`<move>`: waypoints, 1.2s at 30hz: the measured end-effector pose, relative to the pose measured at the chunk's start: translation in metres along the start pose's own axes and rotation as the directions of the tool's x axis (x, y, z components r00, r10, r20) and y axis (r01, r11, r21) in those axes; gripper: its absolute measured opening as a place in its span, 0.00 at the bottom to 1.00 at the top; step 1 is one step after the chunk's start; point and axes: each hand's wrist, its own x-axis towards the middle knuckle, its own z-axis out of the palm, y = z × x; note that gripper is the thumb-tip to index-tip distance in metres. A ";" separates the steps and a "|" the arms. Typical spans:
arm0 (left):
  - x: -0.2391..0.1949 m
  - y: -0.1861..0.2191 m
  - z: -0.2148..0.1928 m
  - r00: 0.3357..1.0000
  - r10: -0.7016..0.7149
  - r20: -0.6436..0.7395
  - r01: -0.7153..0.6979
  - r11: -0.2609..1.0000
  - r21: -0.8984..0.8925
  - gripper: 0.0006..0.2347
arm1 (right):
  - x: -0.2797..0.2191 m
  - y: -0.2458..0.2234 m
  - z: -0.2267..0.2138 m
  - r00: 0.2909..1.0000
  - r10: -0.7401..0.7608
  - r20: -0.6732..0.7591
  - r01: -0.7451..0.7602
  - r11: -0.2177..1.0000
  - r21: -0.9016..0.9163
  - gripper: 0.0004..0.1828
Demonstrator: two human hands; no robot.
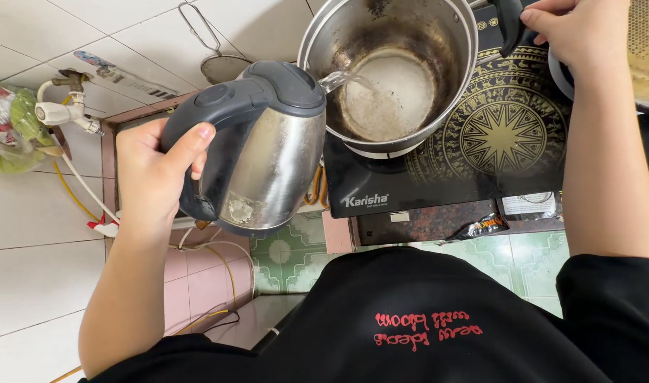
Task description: Washing a pot, placing it on a gas stove, and filling it with water from an electric kettle.
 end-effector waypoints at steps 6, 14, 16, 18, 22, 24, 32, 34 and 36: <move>0.012 0.012 0.003 0.999 -0.039 -0.005 0.039 0.998 0.041 0.09 | 0.006 -0.006 0.000 0.999 -0.038 0.028 0.039 0.999 -0.038 0.04; 0.026 0.006 0.003 0.998 -0.059 0.013 0.058 0.994 0.094 0.12 | 0.009 0.013 -0.004 0.998 0.026 0.064 -0.013 0.980 -0.200 0.05; 0.029 0.009 0.004 0.998 -0.056 0.021 0.054 0.995 0.089 0.12 | 0.011 0.025 -0.005 0.996 0.042 0.078 -0.025 0.978 -0.209 0.04; 0.030 0.011 0.004 0.998 -0.059 0.027 0.056 0.995 0.082 0.12 | 0.012 0.032 -0.005 0.994 0.060 0.096 -0.038 0.975 -0.217 0.04; 0.034 0.018 0.005 0.998 -0.045 0.050 0.038 0.991 0.131 0.13 | 0.013 0.014 -0.006 0.993 0.068 0.099 -0.045 0.975 -0.217 0.05; 0.036 0.022 0.006 0.997 -0.043 0.057 0.034 0.989 0.145 0.13 | 0.013 0.001 -0.007 0.994 0.062 0.090 -0.041 0.974 -0.222 0.06; 0.047 0.028 0.010 0.996 -0.027 0.090 0.007 0.978 0.208 0.15 | 0.013 0.006 -0.012 0.989 0.114 0.094 -0.087 0.965 -0.246 0.06; 0.048 0.031 0.012 0.996 -0.030 0.085 0.010 0.974 0.228 0.15 | 0.013 0.020 -0.010 0.986 0.125 0.108 -0.094 0.962 -0.257 0.05; 0.051 0.034 0.015 0.996 -0.030 0.080 0.009 0.968 0.252 0.16 | 0.015 0.029 -0.008 0.984 0.135 0.119 -0.100 0.960 -0.263 0.04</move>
